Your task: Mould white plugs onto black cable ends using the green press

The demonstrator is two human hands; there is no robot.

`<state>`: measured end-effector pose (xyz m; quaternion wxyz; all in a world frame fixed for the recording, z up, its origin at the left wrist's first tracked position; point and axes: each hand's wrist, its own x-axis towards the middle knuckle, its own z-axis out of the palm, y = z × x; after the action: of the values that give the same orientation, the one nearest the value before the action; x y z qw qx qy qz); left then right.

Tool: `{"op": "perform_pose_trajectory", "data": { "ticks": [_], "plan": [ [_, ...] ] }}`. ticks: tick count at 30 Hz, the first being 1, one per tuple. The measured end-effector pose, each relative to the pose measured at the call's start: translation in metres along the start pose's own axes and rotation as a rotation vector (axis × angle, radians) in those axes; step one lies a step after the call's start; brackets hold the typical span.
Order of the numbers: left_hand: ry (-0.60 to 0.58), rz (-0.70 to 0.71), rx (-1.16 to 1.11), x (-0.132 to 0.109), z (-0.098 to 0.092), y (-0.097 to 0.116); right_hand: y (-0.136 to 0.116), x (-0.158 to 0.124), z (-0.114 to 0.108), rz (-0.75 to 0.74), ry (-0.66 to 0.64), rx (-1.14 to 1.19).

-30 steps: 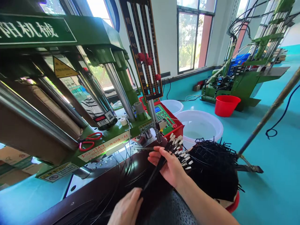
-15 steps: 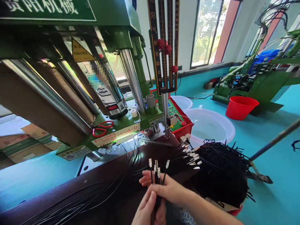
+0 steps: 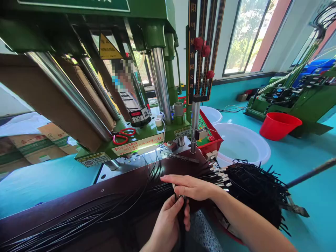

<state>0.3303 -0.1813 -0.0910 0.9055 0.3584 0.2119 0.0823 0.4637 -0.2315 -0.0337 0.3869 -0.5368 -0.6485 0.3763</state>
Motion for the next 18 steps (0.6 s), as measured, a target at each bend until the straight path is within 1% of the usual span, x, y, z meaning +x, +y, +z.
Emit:
{"op": "perform_pose_trajectory", "data": {
  "ticks": [4, 8, 9, 11, 12, 13, 14, 15, 16, 17, 18],
  "plan": [
    [0.032, 0.033, 0.011, 0.001, 0.006, -0.005, -0.006, 0.0, 0.0, -0.002, -0.043, 0.029],
    [0.015, 0.018, -0.048, 0.003, 0.006, -0.006, -0.006, 0.014, 0.008, -0.038, -0.045, -0.163],
    [0.025, 0.012, -0.069, 0.003, 0.004, -0.004, -0.002, 0.018, 0.009, -0.045, -0.043, -0.189],
    [0.062, 0.017, -0.087, 0.006, -0.003, 0.001, 0.009, 0.025, 0.007, -0.056, -0.035, -0.161],
    [0.089, 0.04, -0.076, 0.007, -0.007, 0.004, 0.017, 0.028, 0.004, -0.058, -0.009, -0.132],
    [0.121, 0.077, -0.046, 0.008, -0.013, 0.007, 0.026, 0.029, -0.001, -0.045, 0.044, -0.129],
    [0.16, 0.123, -0.002, 0.01, -0.018, 0.01, 0.036, 0.029, -0.007, 0.008, 0.109, -0.197],
    [0.197, 0.167, 0.049, 0.011, -0.023, 0.012, 0.045, 0.029, -0.013, 0.096, 0.182, -0.322],
    [0.23, 0.202, 0.099, 0.011, -0.028, 0.013, 0.054, 0.028, -0.02, 0.211, 0.254, -0.495],
    [0.249, 0.222, 0.141, 0.012, -0.032, 0.014, 0.062, 0.026, -0.026, 0.337, 0.3, -0.677],
    [0.257, 0.229, 0.169, 0.012, -0.035, 0.015, 0.068, 0.025, -0.031, 0.44, 0.329, -0.81]
  ]
}}
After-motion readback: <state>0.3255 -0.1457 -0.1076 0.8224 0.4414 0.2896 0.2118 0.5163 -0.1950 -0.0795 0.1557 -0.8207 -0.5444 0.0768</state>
